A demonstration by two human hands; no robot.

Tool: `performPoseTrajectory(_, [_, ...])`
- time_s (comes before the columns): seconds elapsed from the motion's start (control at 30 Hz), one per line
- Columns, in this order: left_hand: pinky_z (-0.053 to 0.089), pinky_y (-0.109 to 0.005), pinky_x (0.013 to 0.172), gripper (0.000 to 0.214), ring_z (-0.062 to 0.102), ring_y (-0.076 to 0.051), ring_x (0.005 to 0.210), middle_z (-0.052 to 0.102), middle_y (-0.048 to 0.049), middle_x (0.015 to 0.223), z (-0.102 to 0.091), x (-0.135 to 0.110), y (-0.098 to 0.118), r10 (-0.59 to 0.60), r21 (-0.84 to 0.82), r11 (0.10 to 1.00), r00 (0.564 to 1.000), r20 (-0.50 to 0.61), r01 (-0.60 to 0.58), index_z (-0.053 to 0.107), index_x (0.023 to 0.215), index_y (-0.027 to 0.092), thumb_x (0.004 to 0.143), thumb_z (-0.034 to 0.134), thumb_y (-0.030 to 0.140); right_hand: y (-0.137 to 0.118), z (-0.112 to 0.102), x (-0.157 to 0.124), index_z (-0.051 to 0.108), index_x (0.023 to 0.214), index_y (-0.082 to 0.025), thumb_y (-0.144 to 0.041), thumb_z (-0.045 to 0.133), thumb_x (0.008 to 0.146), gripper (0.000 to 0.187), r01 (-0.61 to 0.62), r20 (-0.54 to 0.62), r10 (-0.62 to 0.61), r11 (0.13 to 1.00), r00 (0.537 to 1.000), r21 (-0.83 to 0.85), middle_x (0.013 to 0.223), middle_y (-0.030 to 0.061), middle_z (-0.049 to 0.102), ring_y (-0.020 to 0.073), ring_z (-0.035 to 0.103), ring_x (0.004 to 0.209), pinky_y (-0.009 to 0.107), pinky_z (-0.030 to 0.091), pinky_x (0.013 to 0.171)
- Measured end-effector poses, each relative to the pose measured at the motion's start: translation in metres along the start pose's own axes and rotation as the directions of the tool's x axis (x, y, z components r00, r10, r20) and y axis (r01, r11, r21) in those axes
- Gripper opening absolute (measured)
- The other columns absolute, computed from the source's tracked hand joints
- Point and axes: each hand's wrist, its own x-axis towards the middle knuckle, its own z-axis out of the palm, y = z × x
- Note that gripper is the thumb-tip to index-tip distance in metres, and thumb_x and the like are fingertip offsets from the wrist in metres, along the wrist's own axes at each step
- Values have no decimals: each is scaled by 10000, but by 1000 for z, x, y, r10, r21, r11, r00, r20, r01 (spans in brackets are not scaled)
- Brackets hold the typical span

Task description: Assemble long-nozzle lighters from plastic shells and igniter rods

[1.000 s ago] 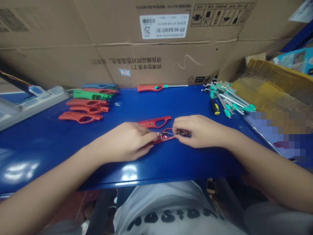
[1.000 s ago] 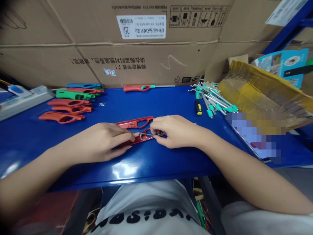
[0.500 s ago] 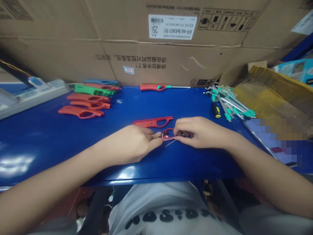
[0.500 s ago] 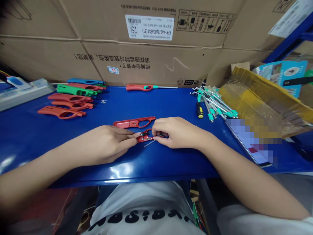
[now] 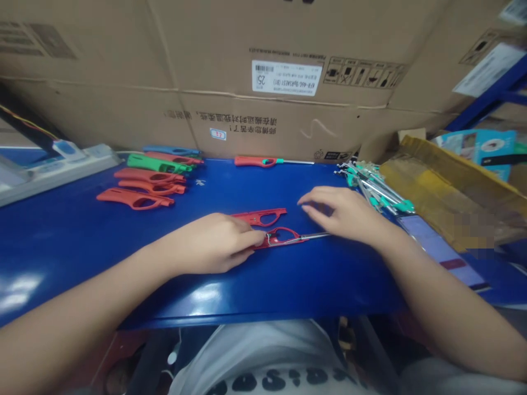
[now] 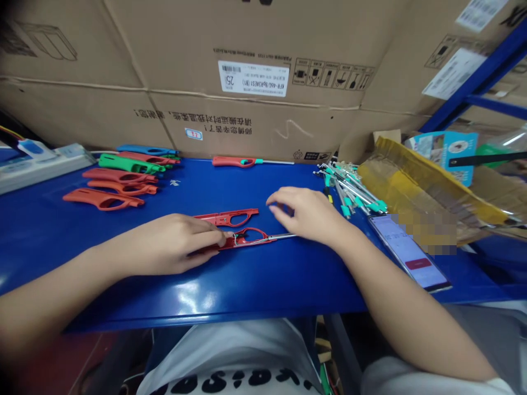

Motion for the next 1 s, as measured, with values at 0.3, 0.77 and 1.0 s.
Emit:
performPoseTrajectory(0.3, [479, -274, 735, 136, 677, -185, 849, 707, -22, 981, -2, 0, -8, -83, -88, 993, 996, 20, 85, 593, 1081, 233, 953, 567, 194, 106, -25, -7, 733, 1151, -195, -227, 566, 814, 378, -613, -184, 591, 701, 786, -366, 1055, 150, 668, 304, 635, 936, 378, 469, 737])
performPoseTrajectory(0.77, [459, -253, 708, 139, 666, -180, 823, 691, -30, 948, -2, 2, -6, -78, -67, 995, 997, -22, 76, 609, 1087, 226, 962, 600, 285, 128, 6, 3, 777, 1023, -190, -174, 482, 879, 328, -566, -261, 503, 753, 824, -335, 1134, 186, 580, 347, 509, 1099, 461, 462, 908])
performPoseTrajectory(1.0, [478, -260, 691, 128, 675, -178, 817, 695, -33, 947, -1, 2, -7, -57, -34, 998, 998, -24, 56, 610, 1080, 223, 963, 608, 273, 131, 7, 4, 753, 1032, -204, -247, 517, 887, 281, -587, -308, 504, 744, 807, -318, 1176, 180, 548, 363, 472, 1124, 478, 445, 893])
